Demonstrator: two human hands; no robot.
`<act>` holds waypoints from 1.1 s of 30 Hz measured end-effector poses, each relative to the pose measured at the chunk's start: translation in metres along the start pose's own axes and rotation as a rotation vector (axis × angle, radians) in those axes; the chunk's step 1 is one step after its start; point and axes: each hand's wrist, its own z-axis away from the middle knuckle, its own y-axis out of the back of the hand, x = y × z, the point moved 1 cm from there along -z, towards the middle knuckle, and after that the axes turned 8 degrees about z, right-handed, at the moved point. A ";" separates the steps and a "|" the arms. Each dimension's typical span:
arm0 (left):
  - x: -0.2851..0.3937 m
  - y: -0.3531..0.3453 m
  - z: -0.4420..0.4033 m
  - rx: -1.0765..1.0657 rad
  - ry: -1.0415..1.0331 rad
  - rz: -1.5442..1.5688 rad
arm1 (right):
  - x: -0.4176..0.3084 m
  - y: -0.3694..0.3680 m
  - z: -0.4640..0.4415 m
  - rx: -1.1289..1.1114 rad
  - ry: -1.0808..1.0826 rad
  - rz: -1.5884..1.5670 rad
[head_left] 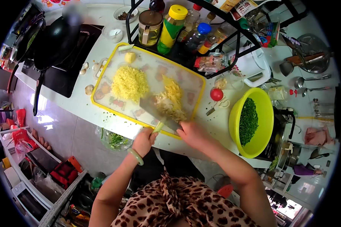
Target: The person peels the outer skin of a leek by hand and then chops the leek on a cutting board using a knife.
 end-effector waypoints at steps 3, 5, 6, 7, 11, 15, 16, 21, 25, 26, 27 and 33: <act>-0.002 -0.002 -0.003 0.011 -0.026 -0.023 | 0.001 0.006 0.006 -0.185 0.071 0.240; 0.002 -0.001 -0.001 0.018 0.001 -0.026 | -0.002 -0.006 0.007 -0.217 0.055 0.307; 0.001 0.000 0.000 0.022 0.012 -0.025 | -0.003 -0.013 0.004 -0.227 0.060 0.303; 0.002 0.001 0.000 0.016 -0.007 -0.035 | -0.005 -0.021 0.001 -0.190 0.054 0.264; 0.004 -0.001 -0.002 0.033 -0.020 -0.052 | -0.010 -0.038 -0.007 0.048 -0.005 0.091; 0.002 -0.001 -0.003 0.024 -0.003 -0.038 | 0.005 -0.024 -0.013 -0.023 -0.050 -0.051; 0.001 0.000 -0.004 0.026 -0.030 -0.068 | 0.004 -0.019 -0.010 -0.022 -0.042 -0.023; 0.002 -0.001 -0.004 0.025 -0.013 -0.064 | -0.002 0.007 0.000 -0.099 0.081 0.170; 0.003 -0.002 -0.003 0.032 0.001 -0.078 | -0.001 -0.012 -0.003 -0.189 0.054 0.253; 0.004 -0.002 -0.003 0.020 0.013 -0.083 | -0.001 -0.016 -0.005 -0.176 0.043 0.234; 0.002 -0.003 -0.003 0.023 0.021 -0.077 | -0.004 -0.020 -0.008 -0.185 0.046 0.237; 0.001 -0.005 -0.002 0.087 -0.102 -0.143 | -0.005 -0.041 -0.026 0.124 -0.020 0.044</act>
